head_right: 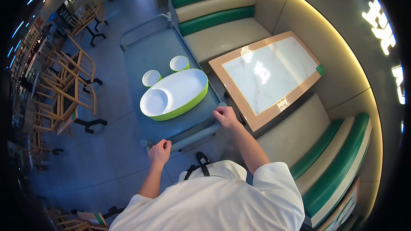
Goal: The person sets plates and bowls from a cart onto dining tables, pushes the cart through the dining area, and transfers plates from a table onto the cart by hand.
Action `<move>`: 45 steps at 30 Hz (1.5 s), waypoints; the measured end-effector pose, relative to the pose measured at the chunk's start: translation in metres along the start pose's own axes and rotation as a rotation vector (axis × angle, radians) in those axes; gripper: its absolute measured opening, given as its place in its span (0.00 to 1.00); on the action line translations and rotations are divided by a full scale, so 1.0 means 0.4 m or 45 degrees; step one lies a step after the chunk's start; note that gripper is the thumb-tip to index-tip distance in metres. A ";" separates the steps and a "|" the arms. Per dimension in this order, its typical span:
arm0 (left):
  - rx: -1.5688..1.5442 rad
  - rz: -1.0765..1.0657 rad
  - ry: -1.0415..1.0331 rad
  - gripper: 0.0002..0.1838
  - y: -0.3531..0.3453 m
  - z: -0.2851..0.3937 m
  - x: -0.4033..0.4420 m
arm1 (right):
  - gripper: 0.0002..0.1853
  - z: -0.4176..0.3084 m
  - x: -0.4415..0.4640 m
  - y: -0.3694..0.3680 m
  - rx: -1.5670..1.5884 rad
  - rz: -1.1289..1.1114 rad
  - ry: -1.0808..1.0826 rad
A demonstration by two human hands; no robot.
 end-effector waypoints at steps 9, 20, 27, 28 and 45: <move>0.016 -0.276 0.140 0.24 -0.061 -0.039 0.019 | 0.18 -0.004 -0.006 0.002 -0.008 -0.289 -0.047; -1.242 -0.619 0.749 0.39 -0.160 0.091 0.226 | 0.16 0.006 0.011 0.022 0.114 -0.340 0.219; -1.405 -0.412 0.908 0.34 -0.201 0.084 0.246 | 0.15 0.023 0.018 0.055 0.334 -0.495 0.219; -1.402 -0.397 0.920 0.32 -0.202 0.087 0.247 | 0.15 0.032 0.020 0.057 0.340 -0.504 0.216; -1.793 -0.655 0.861 0.16 -0.212 0.117 0.140 | 0.16 0.041 0.013 0.086 0.489 -0.461 0.287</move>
Point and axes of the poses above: each hand's wrist, its own x-axis towards the middle knuckle, its own y-axis out of the back of the hand, z = x × y, the point moved 8 cm from there along x, towards the middle knuckle, and after that the axes turned 14 degrees about y, right-handed, at the moved point
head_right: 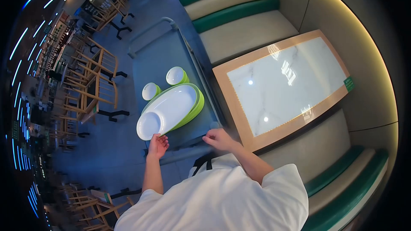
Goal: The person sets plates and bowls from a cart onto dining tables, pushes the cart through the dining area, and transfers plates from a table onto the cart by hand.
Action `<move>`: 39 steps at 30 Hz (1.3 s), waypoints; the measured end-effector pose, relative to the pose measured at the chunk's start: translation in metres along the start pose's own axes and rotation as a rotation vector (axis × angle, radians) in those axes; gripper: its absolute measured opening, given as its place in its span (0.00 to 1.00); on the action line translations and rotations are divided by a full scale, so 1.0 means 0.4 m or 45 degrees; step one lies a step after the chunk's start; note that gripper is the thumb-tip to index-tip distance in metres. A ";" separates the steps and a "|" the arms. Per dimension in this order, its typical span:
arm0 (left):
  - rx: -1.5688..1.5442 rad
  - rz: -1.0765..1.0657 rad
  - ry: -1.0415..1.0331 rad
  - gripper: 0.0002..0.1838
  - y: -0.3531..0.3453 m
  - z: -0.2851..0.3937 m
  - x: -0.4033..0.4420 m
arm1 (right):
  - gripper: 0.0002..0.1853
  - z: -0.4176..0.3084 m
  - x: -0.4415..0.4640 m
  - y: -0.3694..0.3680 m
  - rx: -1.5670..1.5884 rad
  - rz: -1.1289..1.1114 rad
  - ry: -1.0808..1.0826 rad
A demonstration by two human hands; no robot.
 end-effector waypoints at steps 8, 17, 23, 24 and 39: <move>-0.102 -0.213 -0.091 0.13 -0.020 -0.046 -0.041 | 0.18 0.046 0.001 -0.020 0.072 0.106 -0.283; 0.003 -0.467 -0.191 0.13 -0.161 -0.128 -0.154 | 0.27 -0.112 0.038 -0.133 0.511 0.397 -0.310; 0.376 -0.689 -0.185 0.21 -0.259 -0.209 -0.181 | 0.29 -0.089 -0.094 -0.043 0.913 1.295 -0.330; 0.570 -0.888 -0.185 0.24 -0.273 -0.217 -0.194 | 0.29 -0.069 -0.133 -0.019 0.893 1.309 -0.337; 0.782 -1.099 -0.241 0.33 -0.250 -0.120 -0.268 | 0.35 -0.045 -0.285 0.034 0.927 1.483 -0.349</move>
Point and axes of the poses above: each hand's wrist, its own x-axis towards the middle knuckle, its own y-axis out of the back of the hand, z = x × y, the point moved 8 cm from there along x, towards the middle knuckle, and after that the axes turned 14 degrees about y, right-handed, at the moved point
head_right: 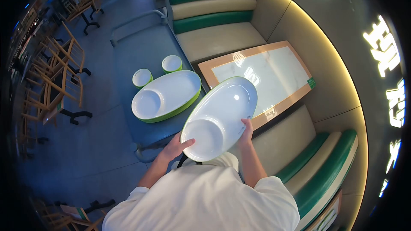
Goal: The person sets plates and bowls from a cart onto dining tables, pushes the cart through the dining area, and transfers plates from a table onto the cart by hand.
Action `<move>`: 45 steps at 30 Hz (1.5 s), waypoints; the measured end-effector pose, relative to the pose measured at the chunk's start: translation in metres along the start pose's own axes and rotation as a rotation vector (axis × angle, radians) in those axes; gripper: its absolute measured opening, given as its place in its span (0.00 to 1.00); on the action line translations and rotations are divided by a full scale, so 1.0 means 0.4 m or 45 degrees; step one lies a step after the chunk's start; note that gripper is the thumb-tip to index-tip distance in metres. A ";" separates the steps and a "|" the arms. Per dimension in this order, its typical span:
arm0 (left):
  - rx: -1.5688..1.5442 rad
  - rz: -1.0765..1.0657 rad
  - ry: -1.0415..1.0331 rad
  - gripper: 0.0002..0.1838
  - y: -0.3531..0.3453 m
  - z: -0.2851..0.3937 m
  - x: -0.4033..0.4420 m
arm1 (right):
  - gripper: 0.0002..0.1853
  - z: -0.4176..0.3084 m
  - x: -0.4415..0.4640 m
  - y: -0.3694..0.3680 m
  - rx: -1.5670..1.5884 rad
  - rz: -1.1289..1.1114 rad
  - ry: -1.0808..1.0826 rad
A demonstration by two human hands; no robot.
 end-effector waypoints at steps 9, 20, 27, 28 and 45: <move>0.021 0.034 0.060 0.26 0.034 0.003 -0.015 | 0.34 -0.060 -0.036 -0.128 0.012 -0.228 0.029; 0.317 -0.008 0.248 0.29 -0.112 0.062 0.196 | 0.22 -0.066 -0.113 0.062 -0.274 0.003 0.150; 0.699 0.385 -0.062 0.29 -0.090 0.046 0.190 | 0.22 -0.080 0.017 0.275 -0.163 0.167 0.248; 0.829 0.516 -0.050 0.28 -0.062 0.044 0.176 | 0.22 -0.092 0.038 0.293 -0.188 0.194 0.293; 1.468 0.804 0.511 0.32 -0.020 -0.016 0.203 | 0.21 -0.020 0.362 0.562 -0.338 0.431 0.168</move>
Point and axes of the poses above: each hand's wrist, its own x-axis towards the middle knuckle, its own y-axis out of the back of the hand, z = x × y, the point moved 8 cm from there along x, towards the middle knuckle, and after that the axes turned 14 degrees about y, right-handed, at the moved point
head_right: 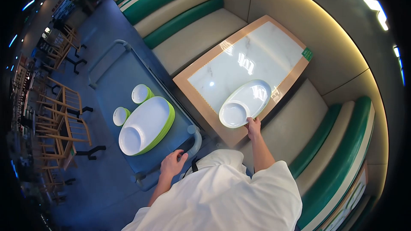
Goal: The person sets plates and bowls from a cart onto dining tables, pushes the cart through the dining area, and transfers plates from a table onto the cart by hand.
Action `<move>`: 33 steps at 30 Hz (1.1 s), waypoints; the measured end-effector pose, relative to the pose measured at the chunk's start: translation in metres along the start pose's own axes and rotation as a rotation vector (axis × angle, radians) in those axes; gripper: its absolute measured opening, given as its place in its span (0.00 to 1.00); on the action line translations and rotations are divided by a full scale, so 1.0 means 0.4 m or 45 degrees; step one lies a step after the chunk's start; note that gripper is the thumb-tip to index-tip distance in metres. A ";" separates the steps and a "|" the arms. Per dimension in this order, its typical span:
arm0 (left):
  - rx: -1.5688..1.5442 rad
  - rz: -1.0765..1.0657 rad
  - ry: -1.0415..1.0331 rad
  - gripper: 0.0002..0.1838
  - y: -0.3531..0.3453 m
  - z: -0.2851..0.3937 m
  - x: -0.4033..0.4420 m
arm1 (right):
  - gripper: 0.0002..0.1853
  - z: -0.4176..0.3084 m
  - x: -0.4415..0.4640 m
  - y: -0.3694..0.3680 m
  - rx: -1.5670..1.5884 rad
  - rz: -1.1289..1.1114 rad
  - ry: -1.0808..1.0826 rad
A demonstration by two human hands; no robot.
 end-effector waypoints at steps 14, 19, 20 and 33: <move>0.040 -0.028 0.095 0.35 0.002 0.010 0.007 | 0.23 0.081 0.051 0.016 -0.043 0.015 -0.117; 0.040 -0.017 0.100 0.35 0.009 0.009 0.005 | 0.21 0.129 0.079 0.045 -0.312 -0.001 -0.117; 0.034 -0.014 0.098 0.35 0.009 0.008 0.004 | 0.20 0.147 0.091 0.062 -0.432 -0.016 -0.124; 0.025 -0.038 0.052 0.36 0.007 0.005 0.000 | 0.23 0.229 0.192 0.107 -1.049 -0.219 -0.084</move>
Point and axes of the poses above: each hand's wrist, its own x-axis towards the middle knuckle, its own y-axis out of the back of the hand, z = x × y, the point moved 8 cm from there along x, towards the middle knuckle, and after that the axes turned 14 degrees about y, right-handed, at the moved point
